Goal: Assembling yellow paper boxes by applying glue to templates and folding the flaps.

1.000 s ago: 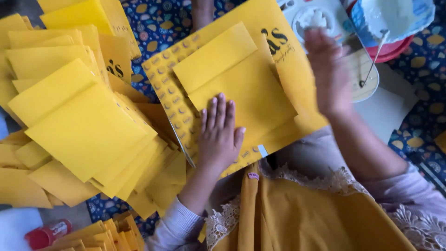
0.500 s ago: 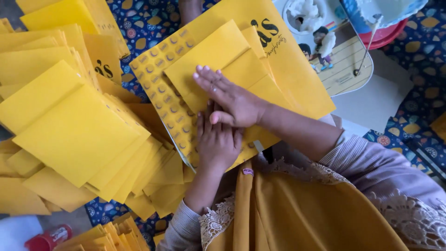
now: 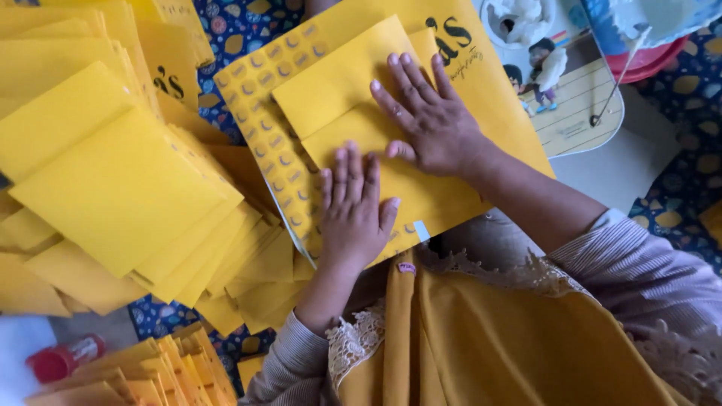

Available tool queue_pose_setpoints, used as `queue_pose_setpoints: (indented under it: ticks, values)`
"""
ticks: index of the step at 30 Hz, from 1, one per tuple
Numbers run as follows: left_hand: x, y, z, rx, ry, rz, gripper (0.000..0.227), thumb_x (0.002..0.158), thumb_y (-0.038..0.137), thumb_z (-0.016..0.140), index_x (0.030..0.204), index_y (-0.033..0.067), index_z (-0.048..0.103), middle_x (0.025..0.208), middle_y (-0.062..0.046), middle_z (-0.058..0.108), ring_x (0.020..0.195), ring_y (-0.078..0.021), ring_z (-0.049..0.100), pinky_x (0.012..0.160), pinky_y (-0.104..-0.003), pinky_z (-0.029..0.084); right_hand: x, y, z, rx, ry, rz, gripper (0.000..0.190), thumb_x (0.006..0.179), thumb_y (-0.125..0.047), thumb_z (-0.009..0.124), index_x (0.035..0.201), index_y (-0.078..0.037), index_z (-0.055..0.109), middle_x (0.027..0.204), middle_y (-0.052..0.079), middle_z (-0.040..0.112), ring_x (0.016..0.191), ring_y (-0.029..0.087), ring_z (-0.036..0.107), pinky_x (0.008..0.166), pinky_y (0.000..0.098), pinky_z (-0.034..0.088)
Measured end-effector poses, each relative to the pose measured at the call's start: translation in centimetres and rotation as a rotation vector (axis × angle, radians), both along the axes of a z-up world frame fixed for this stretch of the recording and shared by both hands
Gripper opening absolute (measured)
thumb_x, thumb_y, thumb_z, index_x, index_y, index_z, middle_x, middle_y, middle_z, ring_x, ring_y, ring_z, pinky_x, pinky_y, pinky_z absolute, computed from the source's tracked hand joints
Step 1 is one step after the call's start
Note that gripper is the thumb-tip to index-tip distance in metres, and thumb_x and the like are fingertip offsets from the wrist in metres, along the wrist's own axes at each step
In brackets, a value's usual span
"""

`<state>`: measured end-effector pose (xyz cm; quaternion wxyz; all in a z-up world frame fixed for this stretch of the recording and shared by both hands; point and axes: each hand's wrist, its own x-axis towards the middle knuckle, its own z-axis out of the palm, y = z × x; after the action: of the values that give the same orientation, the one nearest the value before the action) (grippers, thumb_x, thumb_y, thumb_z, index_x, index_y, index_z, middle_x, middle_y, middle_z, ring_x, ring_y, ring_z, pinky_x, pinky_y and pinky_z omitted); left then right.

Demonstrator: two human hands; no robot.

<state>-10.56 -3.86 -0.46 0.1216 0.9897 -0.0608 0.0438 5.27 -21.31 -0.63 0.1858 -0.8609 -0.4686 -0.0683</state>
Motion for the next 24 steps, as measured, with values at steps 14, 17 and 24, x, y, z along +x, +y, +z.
queue_pose_setpoints:
  ticks: [14, 17, 24]
  values:
    - [1.8, 4.0, 1.6, -0.045, 0.156, 0.519, 0.125, 0.088, 0.085, 0.042, 0.158, -0.0069, -0.004, 0.167, -0.029, -0.009, 0.154, -0.0411, -0.014, 0.115, -0.069, -0.014, -0.3, 0.7, 0.9, 0.014, 0.027, -0.018, 0.084, 0.112, -0.059, 0.033, 0.165, 0.006, 0.036, 0.169, 0.035, 0.026, 0.157, 0.043, 0.014, 0.121, 0.0607, -0.004]
    - [3.1, 4.4, 2.3, -0.073, 0.247, 0.538, 0.134, 0.076, 0.086, 0.06, 0.158, -0.0081, 0.01, 0.166, -0.03, -0.002, 0.152, -0.0393, -0.012, 0.107, -0.077, -0.014, -0.3, 0.5, 0.5, 0.027, -0.007, -0.018, 0.084, 0.111, -0.06, 0.035, 0.165, 0.004, 0.034, 0.169, 0.033, 0.026, 0.157, 0.041, 0.016, 0.122, 0.0604, -0.001]
    - [2.6, 5.0, 2.5, -0.164, 0.246, 0.582, 0.121, 0.085, 0.075, 0.059, 0.16, -0.0018, 0.004, 0.168, -0.025, -0.004, 0.155, -0.0372, -0.01, 0.108, -0.079, -0.008, 0.3, 0.6, -0.1, -0.003, 0.035, -0.025, 0.117, 0.1, -0.085, 0.031, 0.168, 0.01, 0.034, 0.173, 0.035, 0.022, 0.161, 0.039, 0.008, 0.12, 0.0577, -0.012]
